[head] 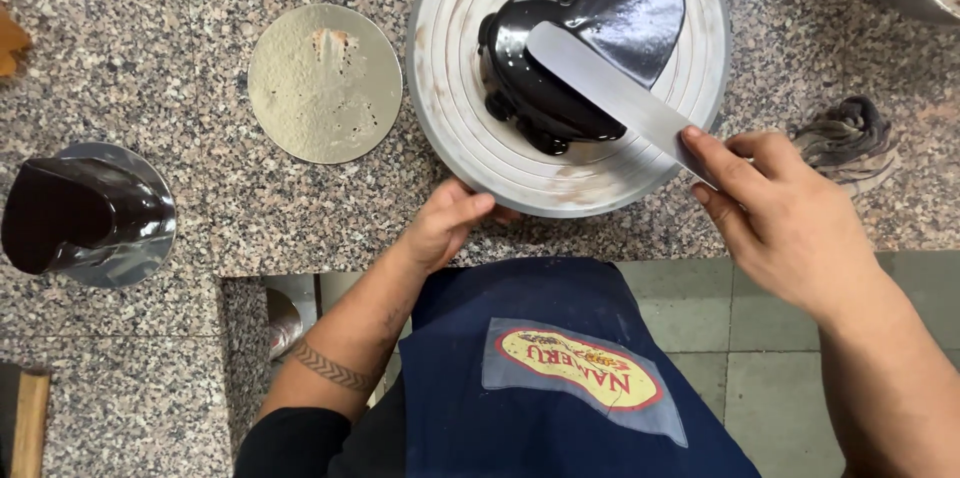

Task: The person scrapes chocolate frosting from a counter, pours chocolate glaze over a heart-shaped cake on a turntable, and spreads it with a spatula.

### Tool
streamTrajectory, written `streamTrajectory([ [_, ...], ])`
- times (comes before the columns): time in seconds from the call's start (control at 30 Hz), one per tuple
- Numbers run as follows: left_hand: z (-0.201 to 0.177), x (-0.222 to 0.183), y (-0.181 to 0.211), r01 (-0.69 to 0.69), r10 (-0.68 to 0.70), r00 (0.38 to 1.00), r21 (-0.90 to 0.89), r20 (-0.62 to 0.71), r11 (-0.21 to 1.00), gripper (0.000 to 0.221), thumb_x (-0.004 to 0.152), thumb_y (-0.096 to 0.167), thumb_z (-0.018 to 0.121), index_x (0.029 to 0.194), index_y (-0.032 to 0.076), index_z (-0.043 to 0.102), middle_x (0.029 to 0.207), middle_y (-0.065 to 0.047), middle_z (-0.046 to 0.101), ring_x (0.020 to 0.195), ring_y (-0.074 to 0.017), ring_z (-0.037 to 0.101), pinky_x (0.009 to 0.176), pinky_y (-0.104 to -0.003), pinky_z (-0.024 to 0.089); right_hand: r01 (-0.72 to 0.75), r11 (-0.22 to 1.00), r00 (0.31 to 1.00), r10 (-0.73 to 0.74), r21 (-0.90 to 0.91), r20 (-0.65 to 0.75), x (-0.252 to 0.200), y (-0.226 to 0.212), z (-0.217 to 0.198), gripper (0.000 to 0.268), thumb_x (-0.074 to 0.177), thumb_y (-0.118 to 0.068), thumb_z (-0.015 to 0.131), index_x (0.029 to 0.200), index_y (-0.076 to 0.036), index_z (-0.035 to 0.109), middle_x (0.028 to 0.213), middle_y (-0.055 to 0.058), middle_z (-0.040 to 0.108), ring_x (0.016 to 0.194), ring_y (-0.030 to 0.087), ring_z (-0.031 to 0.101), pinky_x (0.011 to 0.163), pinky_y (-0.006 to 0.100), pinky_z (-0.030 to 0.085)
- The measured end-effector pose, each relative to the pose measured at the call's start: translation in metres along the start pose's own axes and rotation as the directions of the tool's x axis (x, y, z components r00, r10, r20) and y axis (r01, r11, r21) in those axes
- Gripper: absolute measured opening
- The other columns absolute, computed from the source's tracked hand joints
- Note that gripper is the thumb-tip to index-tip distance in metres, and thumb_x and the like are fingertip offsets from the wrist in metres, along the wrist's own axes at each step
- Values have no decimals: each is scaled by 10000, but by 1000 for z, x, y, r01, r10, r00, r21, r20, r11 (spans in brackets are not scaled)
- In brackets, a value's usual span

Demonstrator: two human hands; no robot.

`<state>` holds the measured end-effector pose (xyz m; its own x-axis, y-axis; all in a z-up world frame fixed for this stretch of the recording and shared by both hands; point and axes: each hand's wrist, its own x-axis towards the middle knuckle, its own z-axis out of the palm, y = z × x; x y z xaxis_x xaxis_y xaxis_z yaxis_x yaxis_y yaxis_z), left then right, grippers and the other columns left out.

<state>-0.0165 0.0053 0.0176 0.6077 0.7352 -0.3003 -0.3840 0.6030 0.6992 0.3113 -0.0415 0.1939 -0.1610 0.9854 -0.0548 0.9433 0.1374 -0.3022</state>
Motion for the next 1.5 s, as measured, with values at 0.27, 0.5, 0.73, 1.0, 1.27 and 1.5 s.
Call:
streamTrajectory([
  [0.27,0,7,-22,15,-15,1000,13,-7,1000,444,957,219,714,1291,-61,632,1228,-150,711,1160,-241,658,1055,-399,509,89,979,995,-97,183,37,-2,-9,10,536,897,-182,678,1428,-168,606,1135,151,632,849,313,680,717,407,556],
  [0.5,6,7,-26,62,-58,994,40,-95,997,485,878,186,739,1295,-15,594,1195,-120,701,1114,-246,666,973,-406,557,78,891,976,-160,448,149,-13,-22,11,480,924,-191,657,1402,-183,610,1107,105,658,912,268,697,746,355,560],
  [0.73,-33,4,-13,-17,16,993,-12,-115,1000,511,960,270,684,1330,-70,590,1236,-149,705,1140,-249,655,1012,-415,496,-221,290,957,-118,931,264,-66,43,33,442,1002,-184,634,1382,42,613,1049,135,687,870,205,660,763,323,546],
  [1.0,-38,3,-20,-107,98,991,-99,-93,989,397,989,276,634,1234,-32,588,1206,-151,701,1128,-271,643,972,-462,487,-108,-221,954,251,969,164,-3,79,21,553,966,-238,612,1441,-5,449,1076,114,669,773,170,615,579,325,516],
  [1.27,-37,10,-23,-121,110,975,-45,-194,992,328,977,206,650,1216,-18,644,1151,-127,746,1079,-232,673,999,-418,487,-183,221,851,524,958,41,146,165,108,591,973,-210,623,1547,-154,492,1074,56,656,769,175,609,596,348,495],
  [1.5,-40,16,-17,-230,218,945,-24,-246,973,296,998,188,626,1214,-12,651,1161,-109,740,1095,-206,665,1015,-388,473,-296,941,821,340,166,-458,122,168,135,518,914,-233,702,1424,-206,615,1120,235,633,960,457,656,824,520,539],
])
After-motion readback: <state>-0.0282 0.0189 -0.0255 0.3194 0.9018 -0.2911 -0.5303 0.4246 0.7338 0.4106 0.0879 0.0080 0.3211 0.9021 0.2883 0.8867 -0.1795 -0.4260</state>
